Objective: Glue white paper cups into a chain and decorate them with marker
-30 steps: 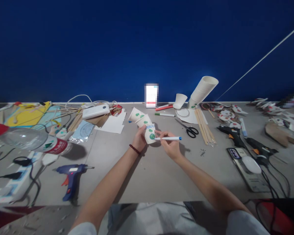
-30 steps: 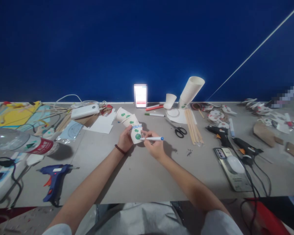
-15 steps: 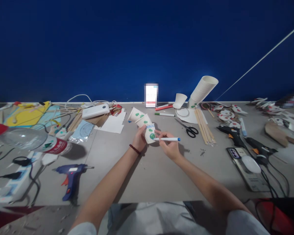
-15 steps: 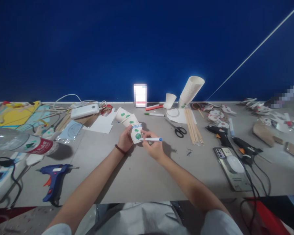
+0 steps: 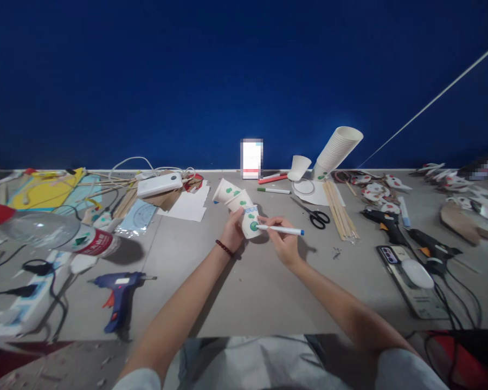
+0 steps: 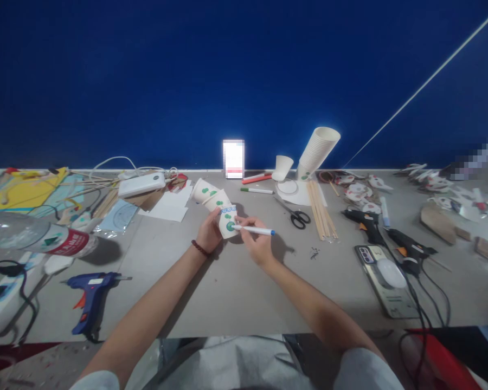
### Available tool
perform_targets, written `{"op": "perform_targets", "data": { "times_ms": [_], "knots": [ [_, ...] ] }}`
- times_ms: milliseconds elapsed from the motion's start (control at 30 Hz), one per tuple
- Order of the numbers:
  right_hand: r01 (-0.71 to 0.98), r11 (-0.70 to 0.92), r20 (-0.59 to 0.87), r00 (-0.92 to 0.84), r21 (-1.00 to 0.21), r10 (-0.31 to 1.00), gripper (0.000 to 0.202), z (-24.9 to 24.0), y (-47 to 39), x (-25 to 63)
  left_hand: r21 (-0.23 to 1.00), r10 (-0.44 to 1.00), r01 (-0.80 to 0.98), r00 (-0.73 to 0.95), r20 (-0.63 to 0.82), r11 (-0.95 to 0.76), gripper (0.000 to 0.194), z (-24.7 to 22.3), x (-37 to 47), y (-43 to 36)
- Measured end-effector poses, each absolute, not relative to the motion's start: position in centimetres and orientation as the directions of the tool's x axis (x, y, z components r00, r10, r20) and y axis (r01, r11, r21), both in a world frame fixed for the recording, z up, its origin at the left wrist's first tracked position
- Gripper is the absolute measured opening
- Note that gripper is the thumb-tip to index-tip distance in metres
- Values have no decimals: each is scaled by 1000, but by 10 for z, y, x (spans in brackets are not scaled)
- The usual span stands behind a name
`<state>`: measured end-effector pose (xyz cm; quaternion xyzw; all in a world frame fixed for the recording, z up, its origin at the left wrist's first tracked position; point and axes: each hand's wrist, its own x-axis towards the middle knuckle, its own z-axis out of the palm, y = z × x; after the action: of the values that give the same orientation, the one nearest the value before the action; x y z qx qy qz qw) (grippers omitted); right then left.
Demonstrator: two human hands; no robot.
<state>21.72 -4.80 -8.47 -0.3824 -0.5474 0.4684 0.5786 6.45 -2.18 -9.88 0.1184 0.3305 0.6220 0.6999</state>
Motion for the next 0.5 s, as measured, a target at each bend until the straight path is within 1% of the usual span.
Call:
{"op": "perform_targets", "data": {
  "times_ms": [67,233,433,500],
  "knots": [
    [-119,273,277,-22,-955,961,21,-87,-48,217,584,947,-786,9,-320,205,45,-99,65,-21],
    [-40,263,265,-41,-964,964,17,-88,-49,218,598,951,-779,-4,-310,192,42,-99,65,-21],
    [94,333,327,-74,-938,942,7,-82,-50,219,606,952,-771,0,-305,194,41,-98,63,-21],
    [121,347,338,-88,-930,937,5,-80,-50,219,588,953,-784,17,-302,200,41,-100,63,-21]
  ]
}}
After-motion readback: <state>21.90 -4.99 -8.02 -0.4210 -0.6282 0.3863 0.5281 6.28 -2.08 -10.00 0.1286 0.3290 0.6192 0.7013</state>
